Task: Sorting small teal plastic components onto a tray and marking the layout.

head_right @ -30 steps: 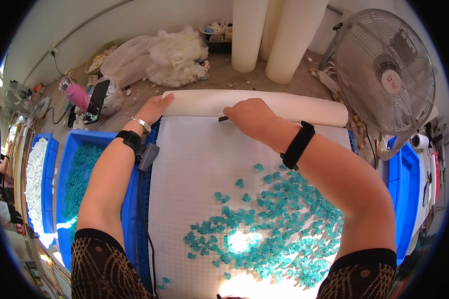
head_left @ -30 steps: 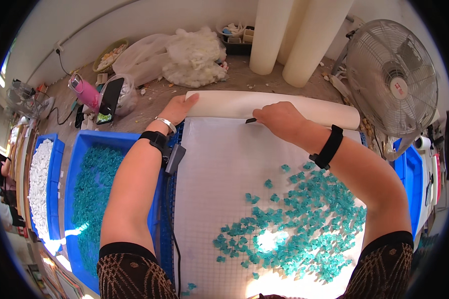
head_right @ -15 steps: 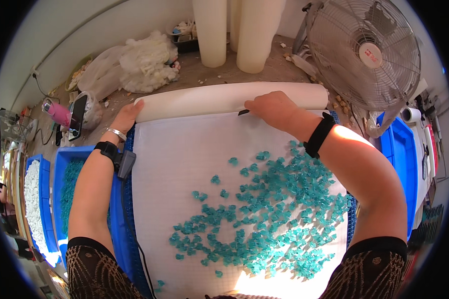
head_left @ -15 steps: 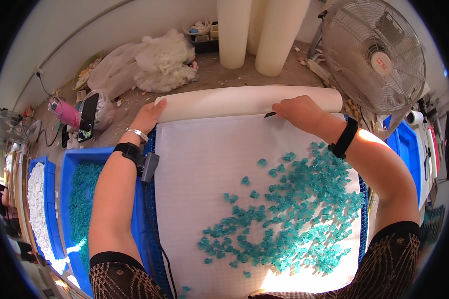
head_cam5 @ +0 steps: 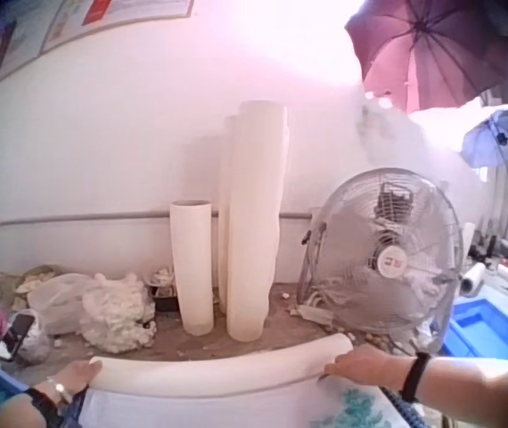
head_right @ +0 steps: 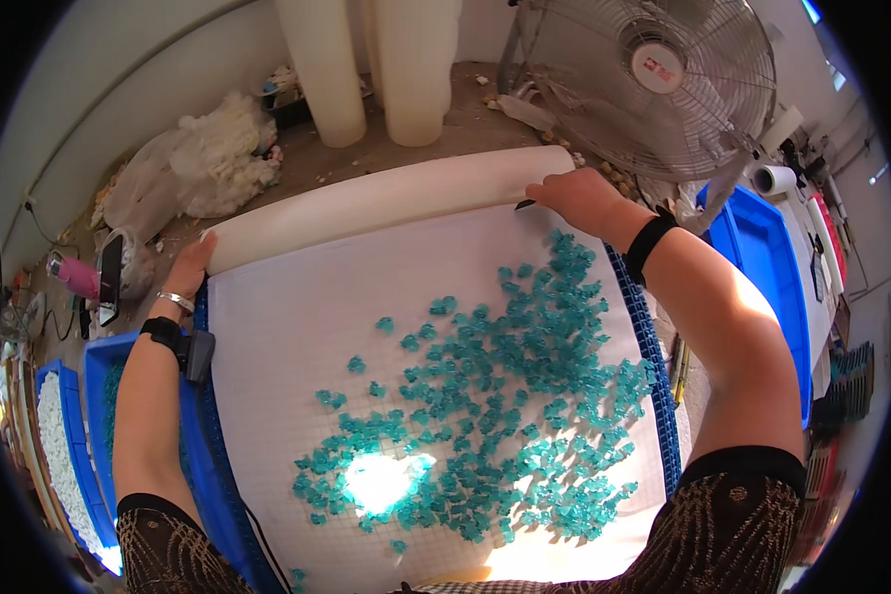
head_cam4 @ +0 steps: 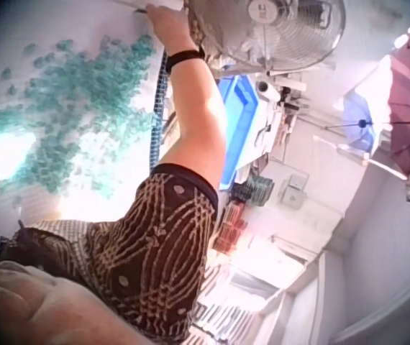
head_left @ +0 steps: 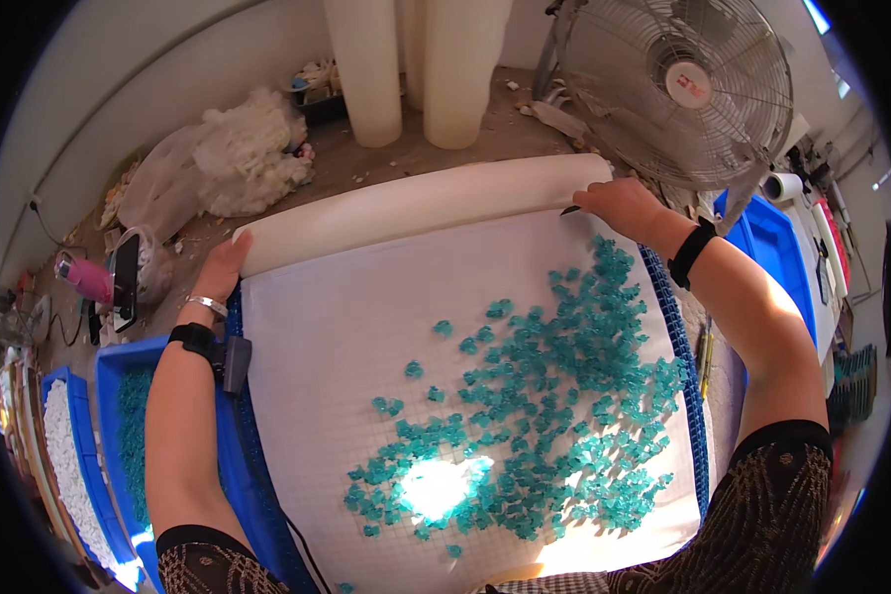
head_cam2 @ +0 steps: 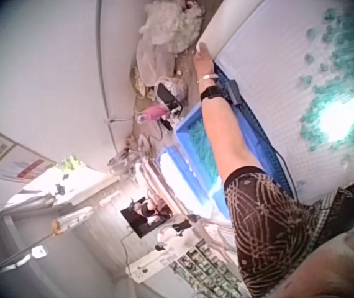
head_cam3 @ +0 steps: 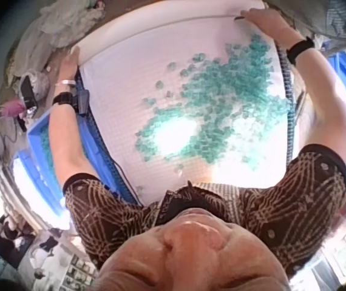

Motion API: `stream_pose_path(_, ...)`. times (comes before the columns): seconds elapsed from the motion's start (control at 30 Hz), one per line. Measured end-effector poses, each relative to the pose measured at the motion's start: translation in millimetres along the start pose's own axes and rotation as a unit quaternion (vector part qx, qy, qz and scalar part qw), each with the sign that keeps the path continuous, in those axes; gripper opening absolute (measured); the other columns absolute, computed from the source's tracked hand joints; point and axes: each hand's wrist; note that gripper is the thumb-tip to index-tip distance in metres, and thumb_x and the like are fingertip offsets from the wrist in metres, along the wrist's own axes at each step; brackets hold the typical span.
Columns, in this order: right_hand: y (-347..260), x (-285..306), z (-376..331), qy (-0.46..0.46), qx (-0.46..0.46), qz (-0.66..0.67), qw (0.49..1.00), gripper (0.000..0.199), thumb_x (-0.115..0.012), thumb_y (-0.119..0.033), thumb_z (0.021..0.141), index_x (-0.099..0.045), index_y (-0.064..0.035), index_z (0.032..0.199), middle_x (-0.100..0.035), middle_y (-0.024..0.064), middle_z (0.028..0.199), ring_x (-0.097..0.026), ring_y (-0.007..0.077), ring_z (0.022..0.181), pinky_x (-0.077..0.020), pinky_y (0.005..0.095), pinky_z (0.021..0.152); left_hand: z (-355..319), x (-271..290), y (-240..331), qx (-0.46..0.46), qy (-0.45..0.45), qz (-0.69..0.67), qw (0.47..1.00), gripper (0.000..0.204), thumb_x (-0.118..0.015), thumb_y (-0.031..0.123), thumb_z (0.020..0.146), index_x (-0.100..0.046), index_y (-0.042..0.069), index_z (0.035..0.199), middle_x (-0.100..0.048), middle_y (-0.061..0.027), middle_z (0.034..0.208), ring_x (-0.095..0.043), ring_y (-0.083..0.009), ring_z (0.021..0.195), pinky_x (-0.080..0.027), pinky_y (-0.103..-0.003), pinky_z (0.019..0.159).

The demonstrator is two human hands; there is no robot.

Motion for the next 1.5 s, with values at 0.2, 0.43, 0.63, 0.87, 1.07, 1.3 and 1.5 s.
stream_pose_path(0.2,30.2,-6.5,-29.2,-0.002,-0.036,-0.014,0.999,0.018,-0.048,-0.012,0.083,-0.053,-0.0129,0.101,-0.058,0.0097,0.086,-0.059,0.0297,0.084,-0.0463,0.038,0.071,-2.5,-1.8,7.9,-0.006,0.003,0.048,0.999,0.059,-0.047,0.052,0.087,-0.059,-0.005,0.101,-0.062,-0.0065,0.095,-0.051,-0.0131,0.085,-0.04,-0.027,0.08)
stream_pose_path(0.43,63.9,-27.9,-63.7,0.024,-0.084,-0.042,0.995,0.021,-0.047,-0.007,0.081,-0.055,-0.0111,0.099,-0.058,0.0117,0.088,-0.059,0.0321,0.085,-0.0465,0.0404,0.07,-1.0,-4.7,0.4,-0.013,0.008,0.005,1.0,0.062,-0.047,0.055,0.086,-0.06,-0.004,0.1,-0.062,-0.0063,0.093,-0.051,-0.0131,0.084,-0.04,-0.027,0.08)
stream_pose_path(0.63,89.8,-70.1,-124.8,-0.094,-0.259,-0.089,0.957,0.017,-0.05,-0.015,0.081,-0.062,-0.0105,0.093,-0.062,0.0132,0.079,-0.061,0.0306,0.082,-0.0474,0.0389,0.065,5.2,-5.3,-0.8,-0.005,0.011,0.014,1.0,0.063,-0.047,0.056,0.086,-0.06,-0.004,0.1,-0.061,-0.0054,0.092,-0.051,-0.0127,0.084,-0.04,-0.026,0.08)
stream_pose_path(0.87,85.6,-61.8,-60.5,0.031,-0.39,0.227,0.892,0.054,-0.041,-0.049,0.088,-0.062,-0.001,0.1,-0.059,0.0225,0.105,-0.053,0.0342,0.106,-0.0389,0.0436,0.09,3.8,-3.5,-4.2,-0.006,-0.008,-0.021,1.0,0.062,-0.046,0.055,0.087,-0.059,-0.003,0.104,-0.061,-0.0046,0.096,-0.05,-0.012,0.087,-0.039,-0.026,0.082)
stream_pose_path(1.07,55.5,-45.1,73.3,0.016,-0.441,0.291,0.849,0.05,-0.038,-0.039,0.091,-0.054,0.002,0.115,-0.052,0.0248,0.118,-0.05,0.0399,0.108,-0.0394,0.0437,0.091,-5.6,-1.3,-1.6,0.007,0.0,-0.007,1.0,0.06,-0.046,0.053,0.088,-0.058,-0.002,0.108,-0.06,-0.0048,0.1,-0.05,-0.012,0.09,-0.038,-0.026,0.085)
stream_pose_path(1.3,48.8,-34.0,86.6,-0.058,-0.342,0.208,0.914,0.035,-0.036,-0.017,0.091,-0.049,0.0006,0.118,-0.052,0.0244,0.114,-0.052,0.0398,0.105,-0.0444,0.0452,0.085,-12.1,4.5,-1.7,0.012,0.013,0.004,1.0,0.059,-0.045,0.052,0.088,-0.057,-0.003,0.106,-0.06,-0.0055,0.1,-0.05,-0.0126,0.089,-0.038,-0.026,0.084)
stream_pose_path(1.5,79.4,-63.8,115.7,-0.036,-0.266,0.062,0.961,0.033,-0.037,-0.016,0.09,-0.05,-0.0001,0.116,-0.055,0.0256,0.109,-0.054,0.0388,0.102,-0.0442,0.0442,0.086,-10.5,3.7,1.7,0.016,0.032,0.034,0.999,0.058,-0.045,0.05,0.089,-0.055,-0.003,0.109,-0.06,-0.008,0.1,-0.051,-0.0139,0.089,-0.039,-0.027,0.084)
Point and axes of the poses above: each hand's wrist, its own z-axis towards the middle knuckle, its own x-axis out of the back of the hand, y = z × x
